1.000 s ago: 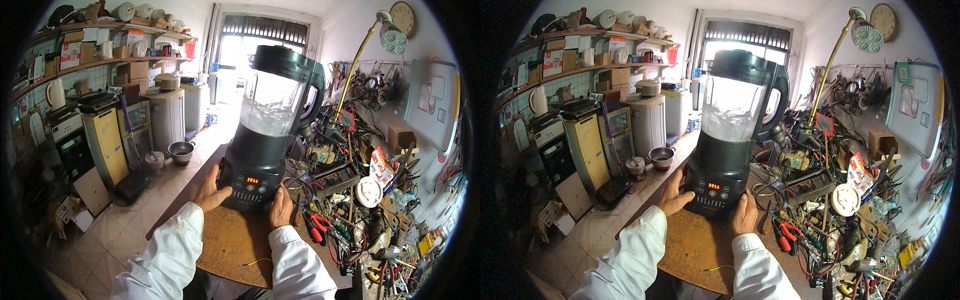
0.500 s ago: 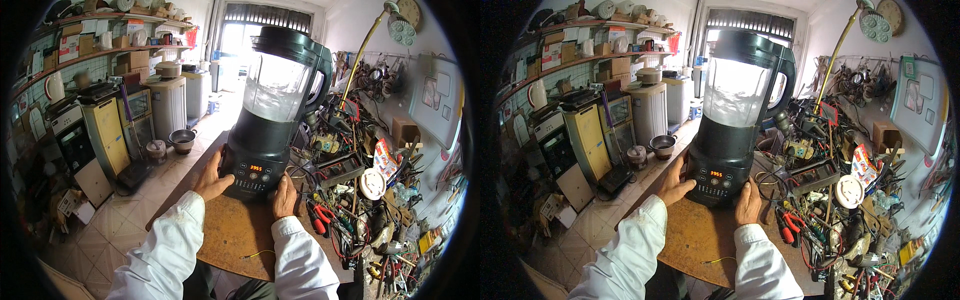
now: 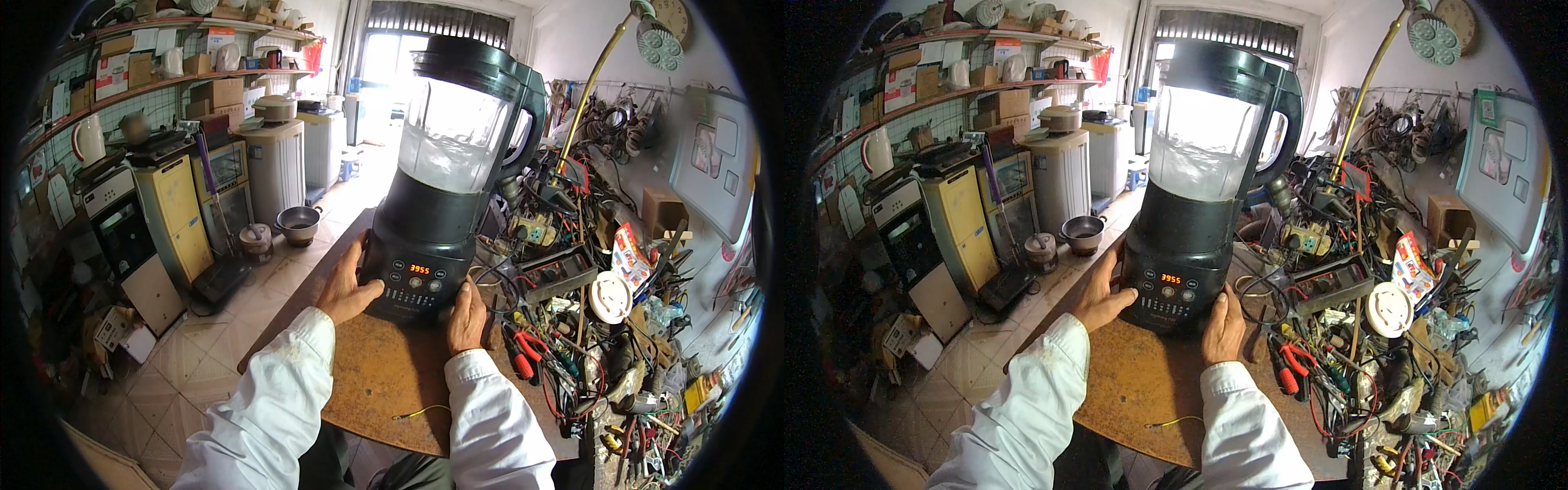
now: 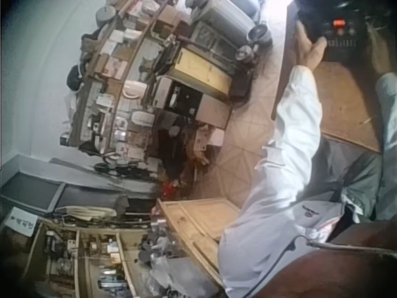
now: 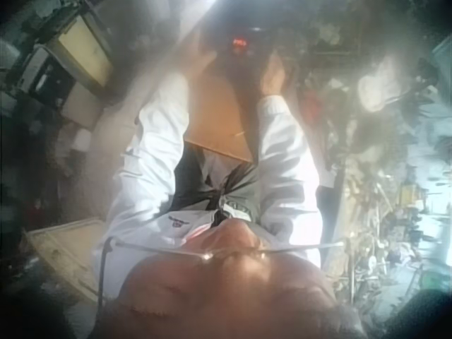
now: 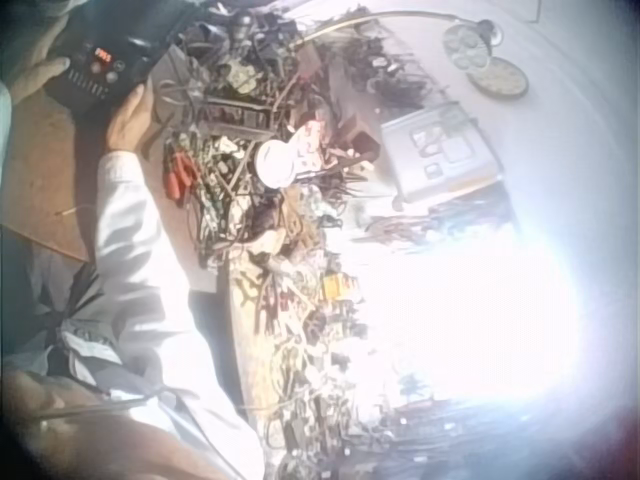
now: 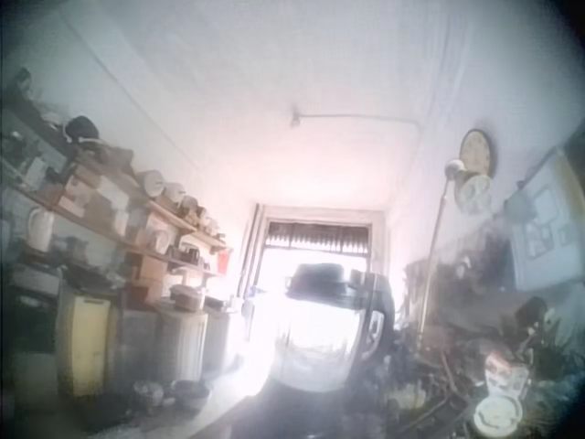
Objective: The person assembles a blender by attaching the jar to the base, then repeatedly presses buttons on the control panel to test its operation. The person removes the jar, places it on the floor, and later reattaches it to continue testing. The person also flips the base over to inspect the underside.
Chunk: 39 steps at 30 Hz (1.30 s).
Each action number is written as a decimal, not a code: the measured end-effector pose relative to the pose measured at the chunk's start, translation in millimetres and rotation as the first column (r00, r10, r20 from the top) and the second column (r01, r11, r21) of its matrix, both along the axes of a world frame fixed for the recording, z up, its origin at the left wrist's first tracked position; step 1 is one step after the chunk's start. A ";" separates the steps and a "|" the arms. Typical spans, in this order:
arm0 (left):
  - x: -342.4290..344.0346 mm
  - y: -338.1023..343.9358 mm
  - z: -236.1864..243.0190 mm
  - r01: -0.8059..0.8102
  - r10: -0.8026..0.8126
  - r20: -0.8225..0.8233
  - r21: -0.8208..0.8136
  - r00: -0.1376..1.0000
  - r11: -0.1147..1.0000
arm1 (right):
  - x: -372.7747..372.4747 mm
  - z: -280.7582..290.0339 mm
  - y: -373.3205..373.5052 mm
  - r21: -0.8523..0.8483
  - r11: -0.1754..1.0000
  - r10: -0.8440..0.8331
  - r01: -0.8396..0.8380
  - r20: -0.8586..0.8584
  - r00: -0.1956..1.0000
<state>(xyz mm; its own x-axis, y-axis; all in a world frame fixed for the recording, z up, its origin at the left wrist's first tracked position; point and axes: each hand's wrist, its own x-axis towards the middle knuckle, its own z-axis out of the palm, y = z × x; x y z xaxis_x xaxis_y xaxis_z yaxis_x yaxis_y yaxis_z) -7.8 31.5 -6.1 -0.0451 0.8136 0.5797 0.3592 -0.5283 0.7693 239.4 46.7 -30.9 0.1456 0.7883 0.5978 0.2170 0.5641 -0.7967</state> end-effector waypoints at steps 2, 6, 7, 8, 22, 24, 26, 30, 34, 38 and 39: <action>0.6 -1.8 2.3 0.002 -0.002 0.002 -0.005 1.000 1.000 | 0.3 -0.5 -0.1 -0.025 1.000 0.005 -0.005 -0.001 1.000; 1.7 -3.5 6.0 0.003 -0.003 -0.004 -0.015 1.000 1.000 | 0.5 -1.4 0.9 -0.032 0.999 0.021 -0.021 -0.017 1.000; 1.4 -3.3 5.5 0.004 -0.004 -0.002 -0.013 1.000 1.000 | -0.3 -0.9 0.5 -0.014 1.000 0.026 -0.027 -0.021 0.999; 1.1 -2.7 4.5 0.008 -0.008 0.005 -0.009 1.000 1.000 | -0.3 -0.6 0.2 -0.038 0.999 0.022 -0.023 -0.019 1.000; 0.9 -0.9 3.2 0.037 -0.037 0.046 0.001 0.998 0.999 | -1.6 2.3 -3.2 0.019 1.000 -0.010 0.010 0.004 1.000; 1.8 -1.0 3.3 0.025 -0.025 0.039 0.000 0.999 1.000 | 0.4 -1.4 0.3 0.006 1.000 -0.011 0.011 0.005 1.000; 2.6 -1.4 3.7 0.023 -0.023 0.043 -0.004 0.999 1.000 | 0.8 -2.4 0.7 -0.001 1.000 -0.009 0.009 0.004 1.000; 1.9 -2.0 4.4 0.021 -0.021 0.043 -0.013 0.999 1.000 | 0.0 -1.6 0.4 0.007 1.000 0.007 -0.007 -0.005 1.000; 4.1 -6.5 10.0 -0.001 0.002 0.015 -0.047 1.000 0.999 | 0.3 -5.7 3.2 -0.020 1.000 0.002 -0.002 -0.029 1.000; 2.6 -5.1 8.5 0.009 -0.008 0.013 -0.032 1.000 0.999 | 0.1 -2.9 0.5 -0.023 1.000 0.012 -0.012 -0.017 1.000; 3.3 -6.3 9.6 0.005 -0.005 0.011 -0.032 1.000 0.999 | 0.0 -2.2 -0.3 -0.022 1.000 0.009 -0.009 -0.010 1.000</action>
<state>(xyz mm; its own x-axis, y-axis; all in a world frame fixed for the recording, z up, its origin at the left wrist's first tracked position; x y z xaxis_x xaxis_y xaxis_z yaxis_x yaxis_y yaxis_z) -4.5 25.2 3.4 -0.0470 0.8321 0.5526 0.3486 -0.5047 0.7898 239.5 46.3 -33.1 0.1444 0.8024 0.5791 0.2038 0.5486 -0.8109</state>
